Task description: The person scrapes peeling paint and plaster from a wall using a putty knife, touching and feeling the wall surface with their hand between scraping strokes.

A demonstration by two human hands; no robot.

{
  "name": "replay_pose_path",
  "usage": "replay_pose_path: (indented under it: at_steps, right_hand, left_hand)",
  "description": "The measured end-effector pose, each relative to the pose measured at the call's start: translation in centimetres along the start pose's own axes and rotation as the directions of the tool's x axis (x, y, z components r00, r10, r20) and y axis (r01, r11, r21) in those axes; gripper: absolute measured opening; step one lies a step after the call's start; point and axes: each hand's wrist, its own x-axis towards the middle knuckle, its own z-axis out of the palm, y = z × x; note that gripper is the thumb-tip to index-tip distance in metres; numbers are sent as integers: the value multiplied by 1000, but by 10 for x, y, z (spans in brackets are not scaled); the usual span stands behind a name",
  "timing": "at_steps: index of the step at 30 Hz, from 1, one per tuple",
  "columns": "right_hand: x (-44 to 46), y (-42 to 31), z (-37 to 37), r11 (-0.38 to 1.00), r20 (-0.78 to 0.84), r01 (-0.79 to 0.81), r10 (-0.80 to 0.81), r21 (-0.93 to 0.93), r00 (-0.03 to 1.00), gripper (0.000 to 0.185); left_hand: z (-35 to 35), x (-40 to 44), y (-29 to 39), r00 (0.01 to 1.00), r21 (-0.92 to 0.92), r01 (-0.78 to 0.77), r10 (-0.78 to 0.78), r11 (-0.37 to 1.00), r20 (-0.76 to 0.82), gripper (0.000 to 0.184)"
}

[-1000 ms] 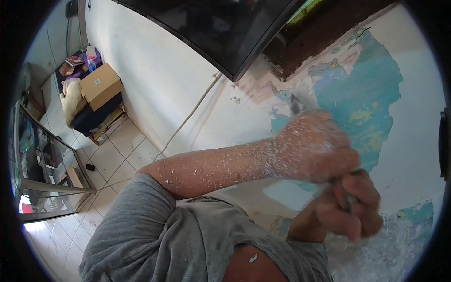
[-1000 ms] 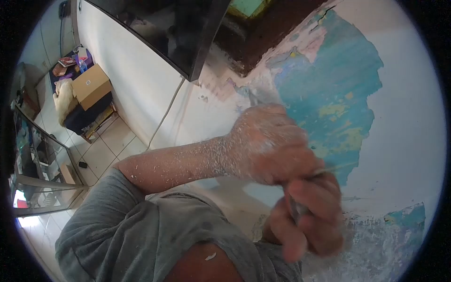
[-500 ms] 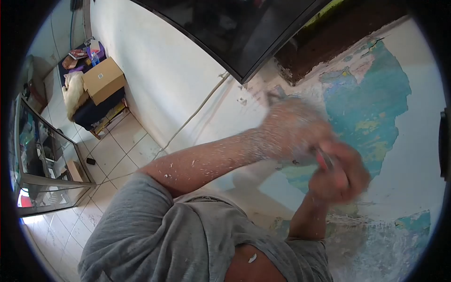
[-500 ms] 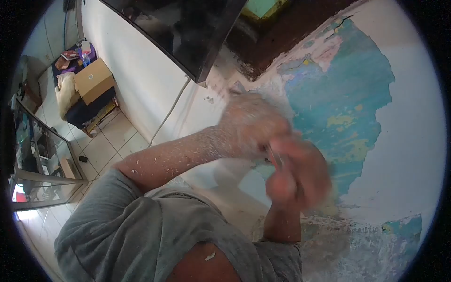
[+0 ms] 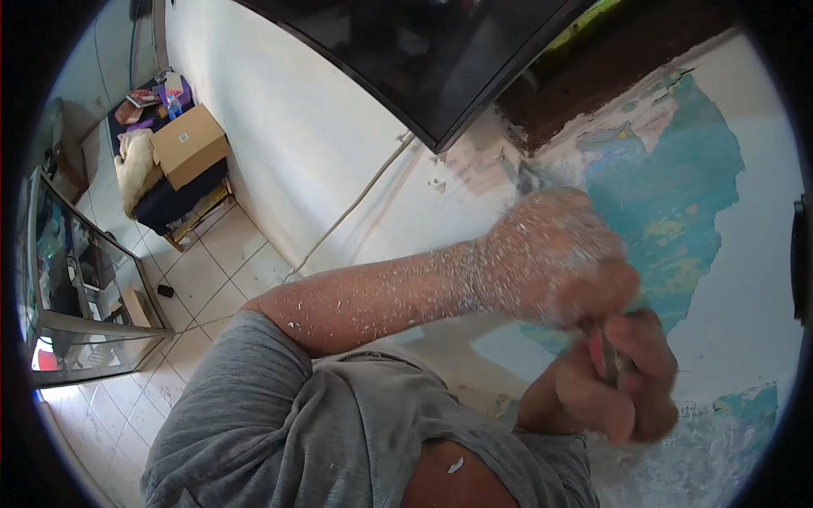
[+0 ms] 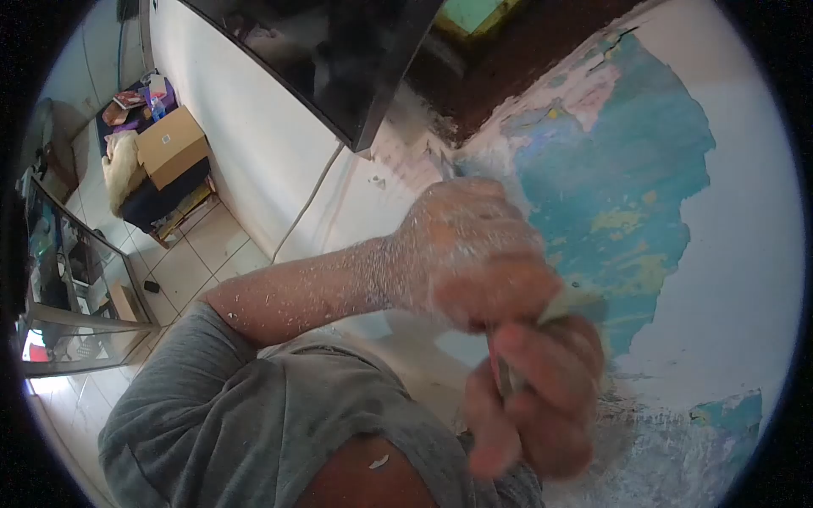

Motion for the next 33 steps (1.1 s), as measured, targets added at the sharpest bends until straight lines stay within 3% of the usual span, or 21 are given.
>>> replay_pose_path:
  at_steps: [2, 4, 6, 10, 12, 13, 15, 19, 21, 23, 25, 27, 31, 32, 33]
  right_hand:
    - [1, 0, 1, 998, 56, -18, 21, -55, 998, 47]
    - [1, -3, -1, 986, 172, -59, 86, -157, 981, 49]
    - [3, 0, 2, 965, 263, -71, 139, -252, 955, 50]
    - [11, -2, 1, 941, 164, -98, 158, -323, 974, 46]
    - [10, 12, 16, 992, -172, 67, -48, 107, 984, 41]
    - [7, 9, 13, 992, -170, 61, -42, 106, 985, 41]
    - [4, 5, 4, 960, 208, -218, 253, -175, 945, 38]
    - [1, 4, -8, 976, 295, -139, 184, -168, 937, 41]
    - [-15, -7, -12, 902, 156, -412, 429, -129, 890, 45]
    - [-17, -14, -13, 908, 106, -406, 416, -103, 903, 46]
    - [-16, -19, -18, 914, 59, -399, 404, -78, 913, 47]
    - [-11, -23, -24, 938, -104, -347, 345, 3, 933, 46]
    - [-20, -14, -26, 967, -124, -254, 256, 36, 959, 46]
    - [-30, -9, -27, 922, 93, -377, 385, -92, 918, 47]
    - [-36, -6, -27, 856, 279, -457, 513, -243, 812, 47]
  left_hand:
    - [-3, 4, -2, 999, 14, -36, 36, 999, 37, 29]
    - [-9, -6, -16, 991, 12, 100, -100, 995, 89, 28]
    - [-7, -7, -16, 993, 45, 75, -79, 996, 85, 28]
    - [-2, 6, -2, 993, 19, 37, -39, 999, 113, 27]
    - [-7, 7, -14, 994, 76, 31, -39, 997, 98, 26]
    - [-8, 5, -16, 995, 132, 29, -41, 991, 86, 26]
    - [-9, -2, -15, 994, 138, 64, -76, 988, 84, 26]
    - [0, -23, -1, 954, 189, 218, -250, 957, 167, 28]
    - [4, -31, 6, 960, 187, 215, -243, 959, 140, 30]
    - [7, -32, 11, 965, 189, 216, -239, 958, 107, 31]
    - [9, -19, 19, 987, 83, 152, -156, 985, 49, 19]
    - [16, -1, 28, 994, 86, 98, -101, 991, 30, 19]
    - [26, -17, 10, 998, 10, 60, -60, 998, -9, 18]
    - [27, -33, 6, 998, 10, 63, -63, 998, -7, 18]
    - [23, -51, 1, 986, 97, 152, -158, 984, 60, 18]
